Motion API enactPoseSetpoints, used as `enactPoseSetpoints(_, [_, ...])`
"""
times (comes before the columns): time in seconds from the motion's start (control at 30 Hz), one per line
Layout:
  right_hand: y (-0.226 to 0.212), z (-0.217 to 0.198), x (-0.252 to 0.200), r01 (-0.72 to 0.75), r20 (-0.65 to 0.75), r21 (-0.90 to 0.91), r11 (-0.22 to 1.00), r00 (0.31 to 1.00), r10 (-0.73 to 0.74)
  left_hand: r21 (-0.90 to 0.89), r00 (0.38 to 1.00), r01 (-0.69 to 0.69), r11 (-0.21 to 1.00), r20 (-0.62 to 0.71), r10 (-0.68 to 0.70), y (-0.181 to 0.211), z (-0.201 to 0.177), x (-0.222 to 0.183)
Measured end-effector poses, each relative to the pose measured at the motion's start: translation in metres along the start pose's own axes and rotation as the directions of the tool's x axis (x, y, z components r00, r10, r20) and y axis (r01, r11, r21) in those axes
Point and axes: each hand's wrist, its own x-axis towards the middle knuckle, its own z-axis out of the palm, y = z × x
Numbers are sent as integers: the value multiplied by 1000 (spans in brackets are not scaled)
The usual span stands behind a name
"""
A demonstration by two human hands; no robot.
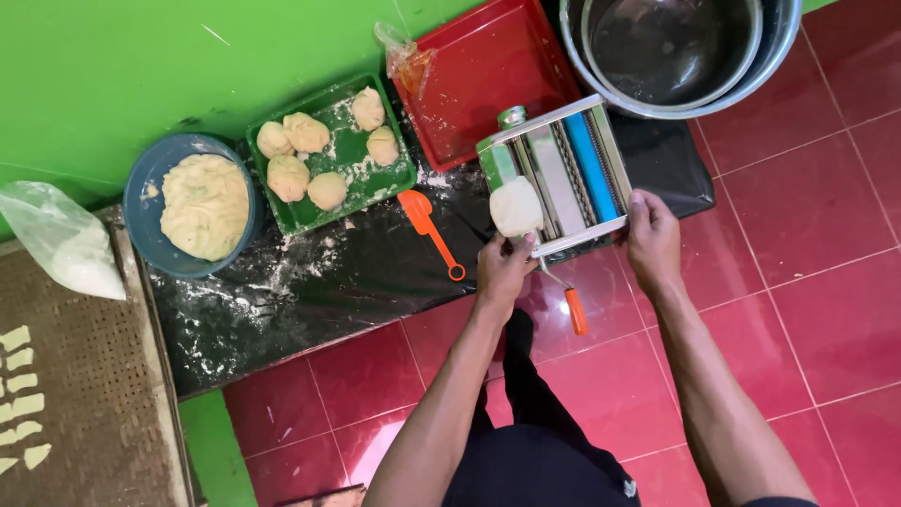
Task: Processing dough by rolling it through a manual machine and cutting it into small rectangular pieces.
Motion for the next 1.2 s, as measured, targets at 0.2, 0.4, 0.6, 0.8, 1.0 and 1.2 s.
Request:
enactPoseSetpoints(0.2, [3,0,-2,-7,-19,32,999,1000,8,79,1000,-20,997,12,19,-2,-1,-4])
enactPoseSetpoints(0.4, [-9,-6,14,22,-63,-46,999,998,-25,-60,995,-59,996,77,63,-8,7,-1])
enactPoseSetpoints(0.6, [5,-4,1,50,-5,32,998,999,-49,30,995,-59,998,78,57,-10,-6,-1])
enactPoseSetpoints(0.8, [5,-6,-2,-5,-19,3,1000,1000,5,51,995,-66,996,75,62,-4,-2,-8])
enactPoseSetpoints(1.0, [0,-6,-5,-72,-88,-86,994,994,65,85,994,-96,992,59,91,-13,-3,-7])
enactPoseSetpoints(1.2, [7,-4,-6,-8,-107,-59,998,994,1,89,991,-127,988,62,122,-15,-3,-6])
